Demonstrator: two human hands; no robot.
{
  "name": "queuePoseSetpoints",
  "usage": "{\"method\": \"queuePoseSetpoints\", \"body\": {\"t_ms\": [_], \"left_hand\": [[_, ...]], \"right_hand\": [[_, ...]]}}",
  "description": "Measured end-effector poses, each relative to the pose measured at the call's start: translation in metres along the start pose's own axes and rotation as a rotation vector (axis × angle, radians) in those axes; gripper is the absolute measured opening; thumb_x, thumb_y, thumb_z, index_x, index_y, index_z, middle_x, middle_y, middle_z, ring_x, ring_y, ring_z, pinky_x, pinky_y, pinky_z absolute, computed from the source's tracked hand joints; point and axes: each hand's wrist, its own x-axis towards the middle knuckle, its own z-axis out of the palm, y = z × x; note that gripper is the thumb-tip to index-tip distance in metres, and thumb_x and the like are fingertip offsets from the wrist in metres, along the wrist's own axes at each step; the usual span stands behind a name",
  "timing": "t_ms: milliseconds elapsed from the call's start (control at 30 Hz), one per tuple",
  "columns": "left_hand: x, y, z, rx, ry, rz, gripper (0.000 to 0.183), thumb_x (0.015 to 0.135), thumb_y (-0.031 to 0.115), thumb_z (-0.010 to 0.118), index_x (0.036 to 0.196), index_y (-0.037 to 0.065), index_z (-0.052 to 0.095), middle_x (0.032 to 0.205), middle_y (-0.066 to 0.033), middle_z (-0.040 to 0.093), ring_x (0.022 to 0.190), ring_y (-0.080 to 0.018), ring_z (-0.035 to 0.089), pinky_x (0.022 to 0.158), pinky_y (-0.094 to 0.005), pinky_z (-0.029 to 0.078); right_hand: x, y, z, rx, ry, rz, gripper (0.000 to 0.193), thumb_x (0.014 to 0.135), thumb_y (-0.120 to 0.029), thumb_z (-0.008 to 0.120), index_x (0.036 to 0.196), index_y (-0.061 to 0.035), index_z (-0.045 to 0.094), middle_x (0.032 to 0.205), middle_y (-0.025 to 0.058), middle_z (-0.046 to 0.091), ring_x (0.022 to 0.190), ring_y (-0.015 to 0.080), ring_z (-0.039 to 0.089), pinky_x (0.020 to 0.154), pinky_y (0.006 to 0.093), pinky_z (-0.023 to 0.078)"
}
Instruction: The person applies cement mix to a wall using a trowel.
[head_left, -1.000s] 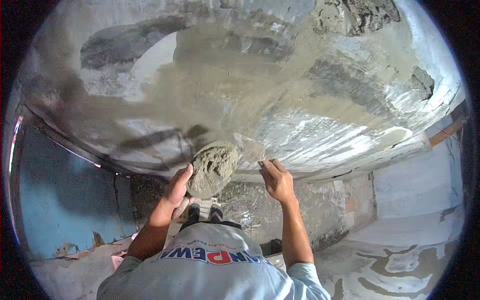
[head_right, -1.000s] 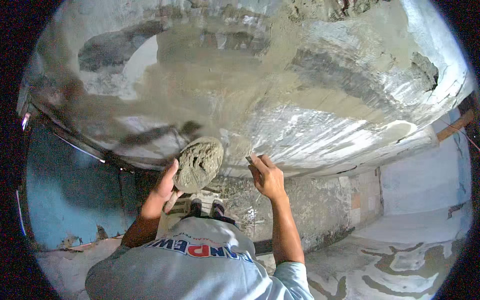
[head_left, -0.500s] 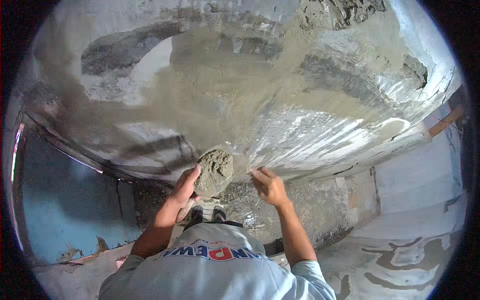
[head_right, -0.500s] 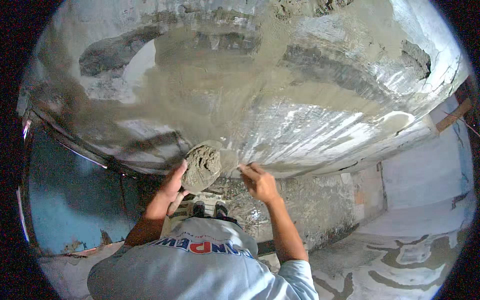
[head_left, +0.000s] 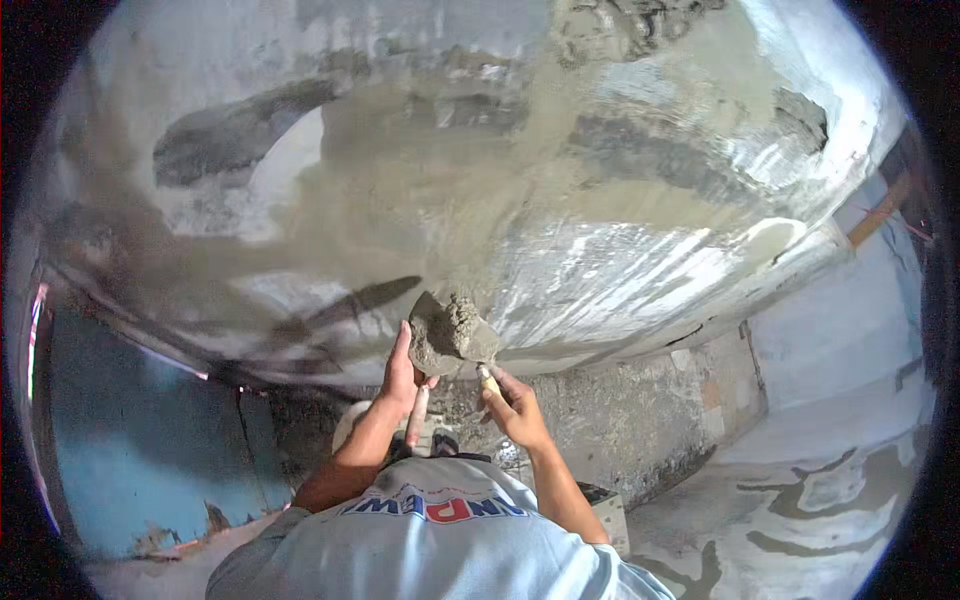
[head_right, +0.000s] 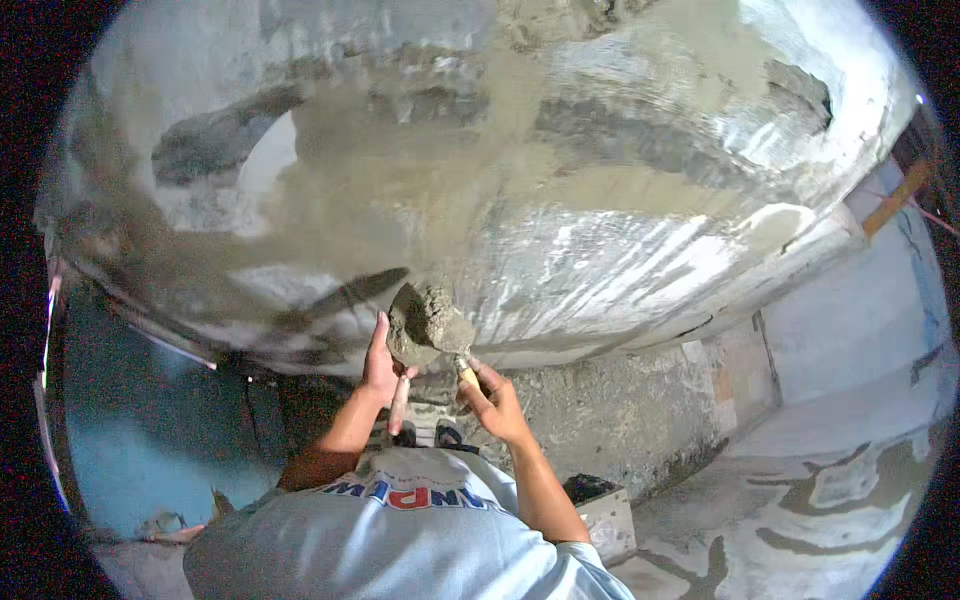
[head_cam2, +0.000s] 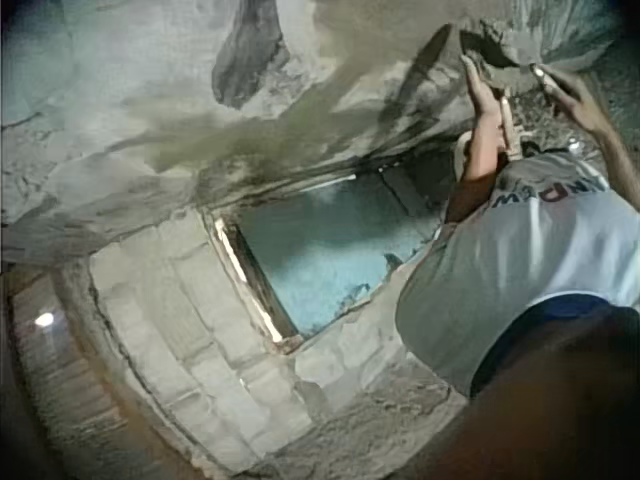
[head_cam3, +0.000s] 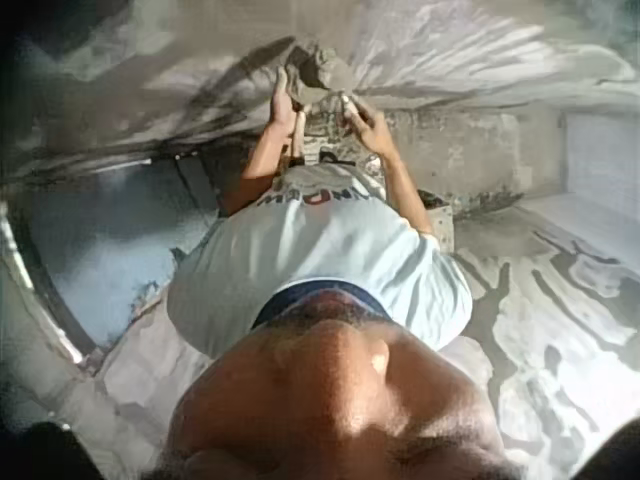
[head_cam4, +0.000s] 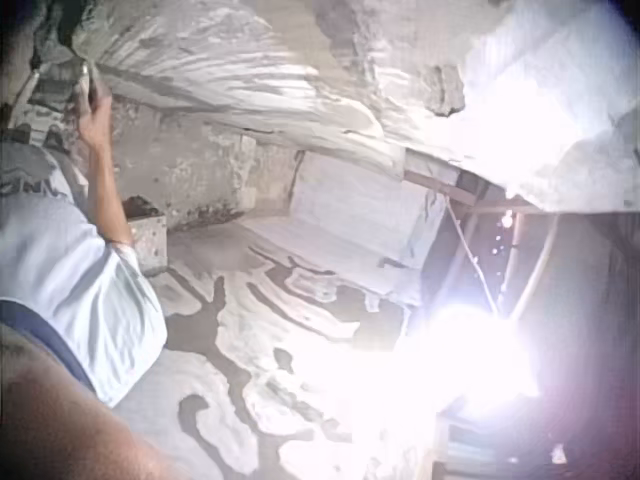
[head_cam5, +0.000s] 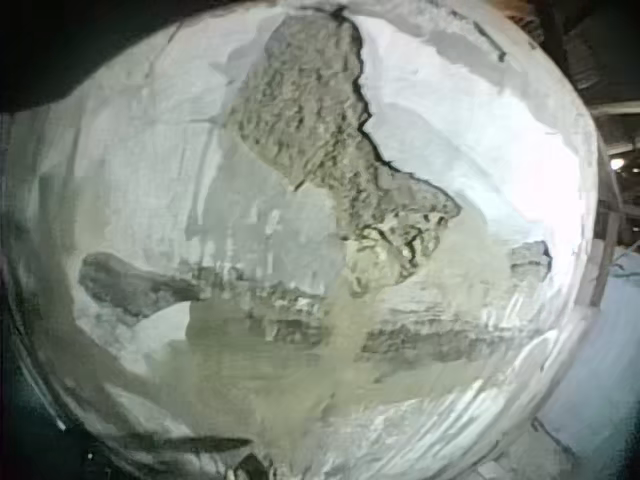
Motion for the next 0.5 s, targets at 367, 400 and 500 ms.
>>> {"method": "queuePoseSetpoints", "body": {"t_ms": [367,400,500], "left_hand": [[0.023,-0.026,0.034,0.086,-0.003,-0.045,0.065,0.095,0.071,0.048,0.129,0.016,0.055,0.112,0.0003,0.062,0.079,-0.0163,0.059,0.049,-0.0319,0.04],[0.024,-0.027,0.034,0.082,-0.027,-0.055,0.063,0.095,0.07,0.047,0.127,0.017,0.055,0.111,0.0004,0.062,0.079,-0.0157,0.059,0.049,-0.0312,0.04],[0.025,-0.023,0.038,0.058,-0.09,-0.066,0.061,0.096,0.07,0.047,0.125,0.017,0.055,0.109,0.0005,0.063,0.078,-0.0148,0.059,0.048,-0.0299,0.041]], "right_hand": [[-0.005,-0.08,-0.032,0.531,0.291,-0.149,0.043,0.099,-0.013,0.049,0.141,-0.004,0.054,0.094,0.005,0.065,0.066,0.0109,0.054,0.056,0.0251,0.044],[-0.003,-0.097,-0.043,0.557,0.331,-0.163,0.046,0.098,-0.012,0.048,0.142,-0.0042,0.053,0.096,0.0067,0.066,0.068,0.0121,0.056,0.056,0.0257,0.045],[0.015,-0.15,-0.088,0.399,0.449,-0.398,0.05,0.097,-0.013,0.049,0.147,-0.0046,0.049,0.095,0.0083,0.065,0.071,0.0148,0.061,0.054,0.0283,0.05]]}}
